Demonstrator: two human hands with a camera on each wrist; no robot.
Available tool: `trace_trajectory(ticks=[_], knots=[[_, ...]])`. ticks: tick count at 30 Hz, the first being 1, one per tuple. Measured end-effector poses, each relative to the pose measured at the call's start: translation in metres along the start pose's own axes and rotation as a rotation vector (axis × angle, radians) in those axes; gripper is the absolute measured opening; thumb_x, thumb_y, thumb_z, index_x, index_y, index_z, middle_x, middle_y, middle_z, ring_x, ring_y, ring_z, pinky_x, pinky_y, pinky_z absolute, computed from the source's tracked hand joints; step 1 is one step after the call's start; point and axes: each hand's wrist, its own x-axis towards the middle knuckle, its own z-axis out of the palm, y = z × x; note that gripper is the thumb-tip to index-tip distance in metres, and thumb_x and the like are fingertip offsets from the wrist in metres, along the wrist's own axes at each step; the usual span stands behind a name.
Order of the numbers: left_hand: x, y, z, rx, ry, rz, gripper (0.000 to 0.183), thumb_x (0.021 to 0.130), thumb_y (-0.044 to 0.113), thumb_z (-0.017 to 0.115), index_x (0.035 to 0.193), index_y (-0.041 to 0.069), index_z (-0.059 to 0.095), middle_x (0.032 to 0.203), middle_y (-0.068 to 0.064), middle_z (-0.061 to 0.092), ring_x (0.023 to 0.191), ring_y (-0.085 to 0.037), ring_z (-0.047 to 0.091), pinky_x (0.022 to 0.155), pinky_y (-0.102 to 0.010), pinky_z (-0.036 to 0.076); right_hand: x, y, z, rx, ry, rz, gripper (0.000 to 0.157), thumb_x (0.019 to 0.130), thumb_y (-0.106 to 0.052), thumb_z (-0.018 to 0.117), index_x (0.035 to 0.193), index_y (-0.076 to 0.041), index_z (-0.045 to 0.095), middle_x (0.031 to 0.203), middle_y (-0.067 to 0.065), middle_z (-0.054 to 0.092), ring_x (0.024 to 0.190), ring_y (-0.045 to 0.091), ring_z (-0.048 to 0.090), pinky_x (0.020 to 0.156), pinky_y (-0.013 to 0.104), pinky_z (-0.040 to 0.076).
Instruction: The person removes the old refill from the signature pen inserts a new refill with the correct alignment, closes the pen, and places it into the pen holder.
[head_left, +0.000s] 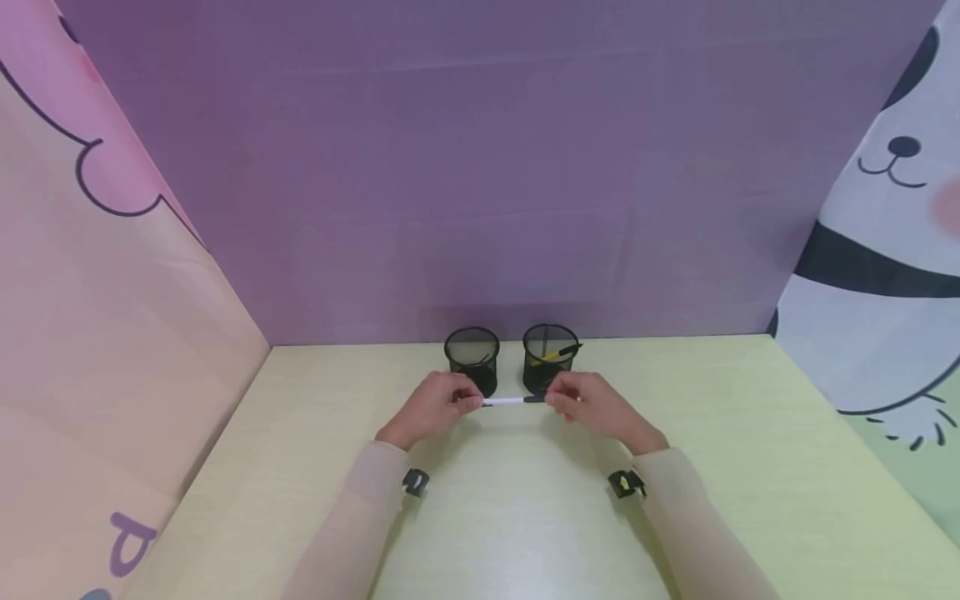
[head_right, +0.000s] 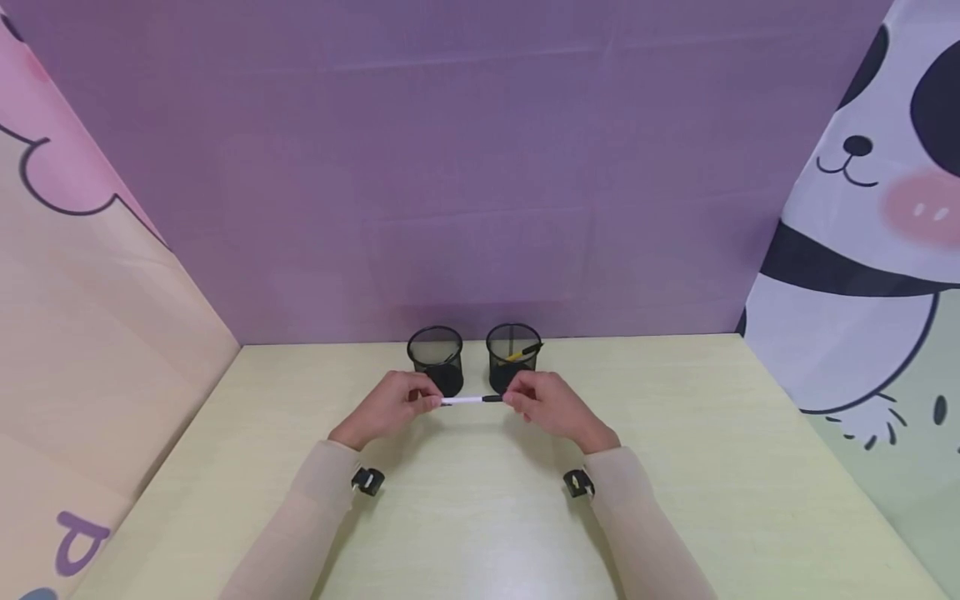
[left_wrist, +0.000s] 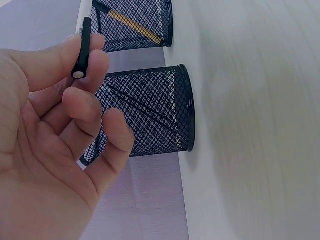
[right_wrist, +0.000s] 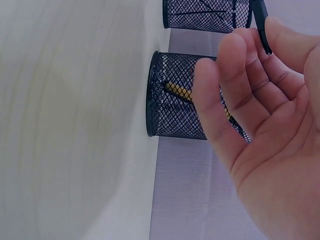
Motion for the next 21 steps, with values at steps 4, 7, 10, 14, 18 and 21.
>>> trace_trajectory(ticks=[4,7,10,14,18,21], knots=[[0.0003,-0.0001,0.0000,0.001,-0.004,-0.009,0.006,0.092,0.015,0.068,0.090,0.016,0.074,0.079,0.010,0.063,0.072,-0.011,0.054,0.067,-0.030,0.046,-0.0001,-0.0009,0.0005,0.013,0.004,0.006,0.009,0.096,-0.018,0.062,0.097,-0.009,0.065,0.084,0.017,0.064,0.066,0.019,0.057,0.056,0.029,0.049],[0.0006,-0.0003,0.0000,0.004,-0.006,-0.012,0.006,0.092,0.015,0.068,0.091,0.016,0.074,0.080,0.010,0.063,0.073,-0.011,0.054,0.067,-0.030,0.046,0.0000,-0.0009,0.0009,0.017,0.007,0.005,0.006,0.096,-0.017,0.063,0.096,-0.011,0.064,0.086,0.017,0.064,0.067,0.019,0.058,0.058,0.030,0.051],[0.0008,-0.0003,-0.0001,0.008,-0.006,-0.009,0.006,0.092,0.015,0.068,0.091,0.016,0.074,0.080,0.010,0.063,0.073,-0.011,0.054,0.068,-0.030,0.046,0.0002,-0.0006,0.0016,0.020,0.011,-0.003,0.006,0.095,-0.017,0.064,0.095,-0.011,0.063,0.086,0.016,0.064,0.068,0.019,0.059,0.059,0.031,0.051],[0.0008,-0.0003,-0.0003,0.011,-0.005,-0.003,0.006,0.092,0.015,0.068,0.091,0.016,0.074,0.081,0.010,0.063,0.073,-0.011,0.054,0.068,-0.030,0.046,0.0002,-0.0010,0.0022,0.022,0.019,-0.017,0.006,0.094,-0.016,0.065,0.095,-0.011,0.062,0.084,0.013,0.064,0.068,0.020,0.059,0.059,0.031,0.052],[0.0007,-0.0003,-0.0003,0.010,-0.006,-0.005,0.006,0.092,0.015,0.068,0.090,0.017,0.074,0.080,0.010,0.063,0.073,-0.011,0.054,0.068,-0.030,0.046,0.0004,-0.0015,0.0024,0.018,0.026,-0.023,0.006,0.093,-0.014,0.066,0.094,-0.011,0.062,0.082,0.008,0.063,0.069,0.020,0.059,0.059,0.031,0.052],[0.0007,-0.0007,-0.0003,0.007,-0.007,-0.009,0.006,0.092,0.015,0.068,0.090,0.017,0.074,0.080,0.010,0.063,0.073,-0.011,0.053,0.068,-0.031,0.046,0.0012,-0.0011,0.0028,0.016,0.029,-0.022,0.006,0.093,-0.013,0.067,0.095,-0.011,0.061,0.081,0.004,0.062,0.069,0.019,0.059,0.059,0.031,0.052]])
